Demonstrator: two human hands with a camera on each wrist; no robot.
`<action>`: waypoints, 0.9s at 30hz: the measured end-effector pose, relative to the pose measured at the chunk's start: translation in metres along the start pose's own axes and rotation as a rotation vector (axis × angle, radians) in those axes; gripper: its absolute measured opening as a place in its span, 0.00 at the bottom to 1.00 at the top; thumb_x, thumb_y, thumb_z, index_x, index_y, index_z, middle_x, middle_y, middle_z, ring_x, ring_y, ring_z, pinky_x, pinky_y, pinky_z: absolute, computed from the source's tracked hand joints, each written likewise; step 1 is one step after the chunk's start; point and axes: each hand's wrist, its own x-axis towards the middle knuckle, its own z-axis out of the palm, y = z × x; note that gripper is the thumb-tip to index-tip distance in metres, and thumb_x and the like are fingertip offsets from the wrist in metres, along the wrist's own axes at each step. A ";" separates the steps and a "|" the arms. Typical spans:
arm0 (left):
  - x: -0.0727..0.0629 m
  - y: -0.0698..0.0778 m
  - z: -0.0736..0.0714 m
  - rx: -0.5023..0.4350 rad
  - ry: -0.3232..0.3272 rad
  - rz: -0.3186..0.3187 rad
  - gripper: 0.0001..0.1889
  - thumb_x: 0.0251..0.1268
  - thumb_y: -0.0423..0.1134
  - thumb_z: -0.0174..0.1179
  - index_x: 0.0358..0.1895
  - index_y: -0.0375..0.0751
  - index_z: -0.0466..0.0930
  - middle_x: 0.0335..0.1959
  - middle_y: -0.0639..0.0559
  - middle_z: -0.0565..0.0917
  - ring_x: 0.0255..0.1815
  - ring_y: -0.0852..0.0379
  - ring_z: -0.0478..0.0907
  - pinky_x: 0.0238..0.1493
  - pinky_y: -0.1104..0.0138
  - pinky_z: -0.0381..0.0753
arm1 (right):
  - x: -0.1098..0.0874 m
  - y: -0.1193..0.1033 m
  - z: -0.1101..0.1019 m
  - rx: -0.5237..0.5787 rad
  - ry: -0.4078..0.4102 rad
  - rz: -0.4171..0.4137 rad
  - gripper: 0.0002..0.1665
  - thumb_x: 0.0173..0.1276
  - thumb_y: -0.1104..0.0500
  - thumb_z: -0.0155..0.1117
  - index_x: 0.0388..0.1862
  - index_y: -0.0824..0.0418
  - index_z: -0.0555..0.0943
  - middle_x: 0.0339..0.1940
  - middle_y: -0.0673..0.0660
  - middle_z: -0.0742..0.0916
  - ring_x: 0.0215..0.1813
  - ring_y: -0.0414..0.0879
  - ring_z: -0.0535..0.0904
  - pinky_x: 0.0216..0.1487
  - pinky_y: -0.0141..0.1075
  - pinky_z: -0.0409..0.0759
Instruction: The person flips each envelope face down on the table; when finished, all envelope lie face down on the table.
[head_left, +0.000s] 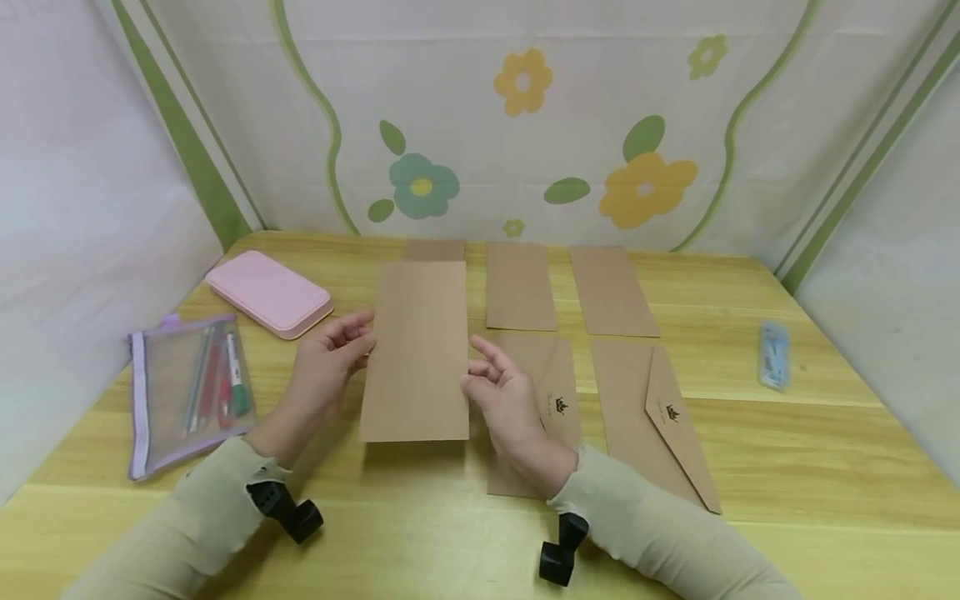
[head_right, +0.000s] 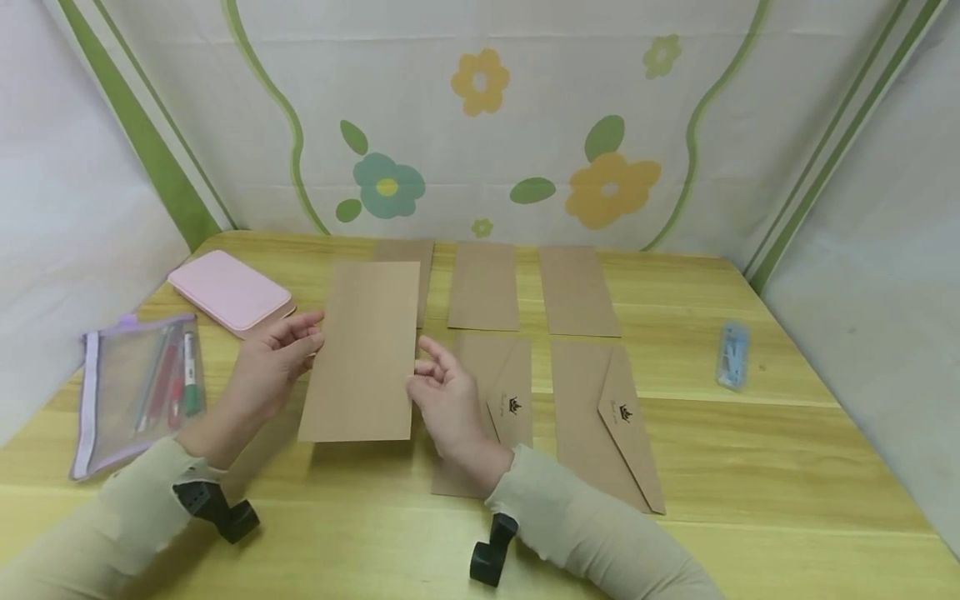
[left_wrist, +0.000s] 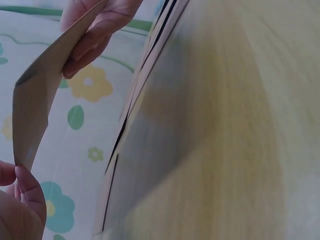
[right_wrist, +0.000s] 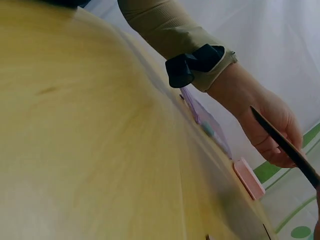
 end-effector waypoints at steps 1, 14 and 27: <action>0.000 -0.002 -0.002 0.003 -0.014 0.000 0.15 0.60 0.24 0.56 0.42 0.50 0.81 0.28 0.60 0.76 0.29 0.68 0.72 0.29 0.77 0.75 | 0.001 0.001 -0.001 -0.026 -0.012 0.011 0.35 0.55 0.77 0.56 0.65 0.65 0.67 0.29 0.48 0.81 0.30 0.36 0.74 0.34 0.25 0.76; 0.006 -0.013 -0.027 0.390 -0.245 -0.121 0.28 0.63 0.26 0.53 0.67 0.26 0.58 0.30 0.58 0.78 0.31 0.69 0.74 0.35 0.74 0.79 | 0.017 0.008 -0.010 -0.308 -0.263 0.313 0.50 0.56 0.74 0.59 0.74 0.56 0.49 0.19 0.54 0.80 0.21 0.42 0.77 0.27 0.34 0.82; 0.005 -0.016 -0.031 0.665 -0.322 -0.218 0.27 0.61 0.31 0.56 0.64 0.27 0.63 0.38 0.44 0.77 0.32 0.63 0.75 0.32 0.71 0.77 | 0.025 0.016 -0.004 -0.435 -0.292 0.399 0.52 0.54 0.71 0.64 0.74 0.61 0.49 0.17 0.57 0.80 0.17 0.42 0.76 0.23 0.33 0.81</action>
